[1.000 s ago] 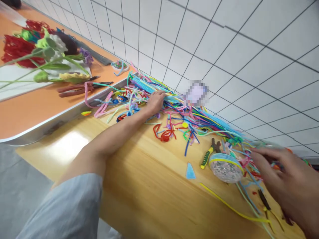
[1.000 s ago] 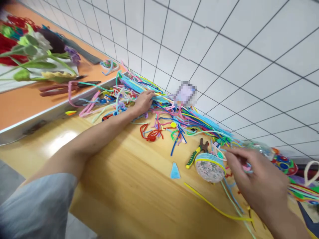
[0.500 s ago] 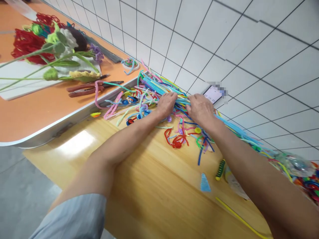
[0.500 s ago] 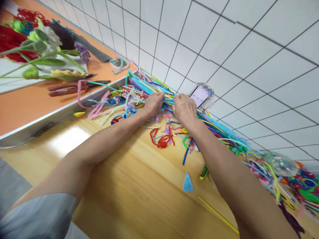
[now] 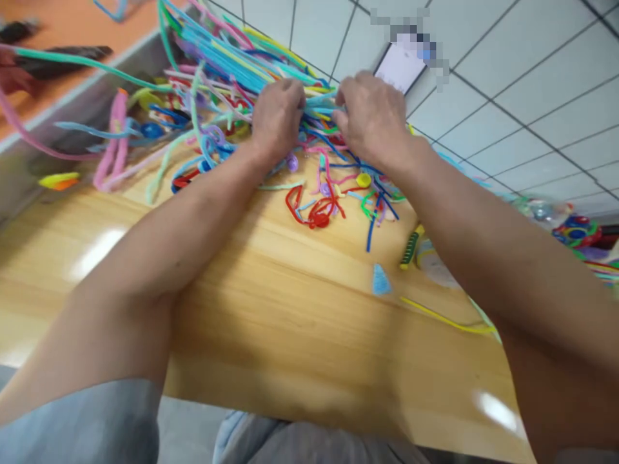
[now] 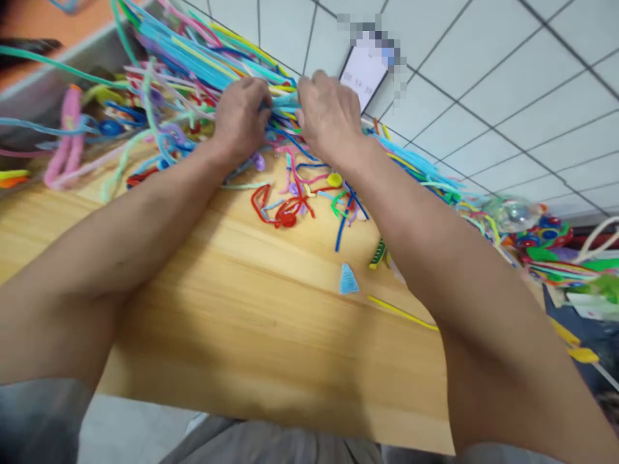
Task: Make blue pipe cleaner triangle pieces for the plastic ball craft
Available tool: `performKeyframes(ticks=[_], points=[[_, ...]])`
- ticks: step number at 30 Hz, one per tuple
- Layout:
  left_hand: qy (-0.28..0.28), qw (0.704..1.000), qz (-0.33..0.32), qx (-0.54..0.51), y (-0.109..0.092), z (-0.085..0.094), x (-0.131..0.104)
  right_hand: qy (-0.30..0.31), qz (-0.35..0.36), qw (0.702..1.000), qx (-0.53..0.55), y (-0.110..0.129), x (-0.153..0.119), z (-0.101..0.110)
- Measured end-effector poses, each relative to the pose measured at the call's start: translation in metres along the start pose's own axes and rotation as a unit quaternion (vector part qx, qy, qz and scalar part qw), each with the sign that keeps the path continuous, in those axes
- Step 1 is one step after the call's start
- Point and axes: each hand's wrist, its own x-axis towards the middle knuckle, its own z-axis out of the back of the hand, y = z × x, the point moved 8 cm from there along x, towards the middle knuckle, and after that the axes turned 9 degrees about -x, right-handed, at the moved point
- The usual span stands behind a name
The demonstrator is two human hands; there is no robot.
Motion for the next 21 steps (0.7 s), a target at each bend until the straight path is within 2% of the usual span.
performKeyframes(ticks=[7,13,18,21], points=[[0.017,1.000,0.003,0.020,0.001,-0.004,0.003,-0.006,-0.011,1.000,0.014,0.009,0.004,-0.010],[-0.005,1.000,0.004,0.018,0.007,-0.009,0.004,0.036,-0.035,0.998,0.025,0.015,0.014,-0.024],[-0.037,0.999,-0.015,-0.012,0.014,-0.014,0.002,0.047,-0.050,0.996,0.054,0.006,0.015,-0.026],[-0.046,0.999,-0.018,-0.009,0.016,-0.015,0.001,0.057,-0.058,0.997,0.020,-0.007,0.006,-0.020]])
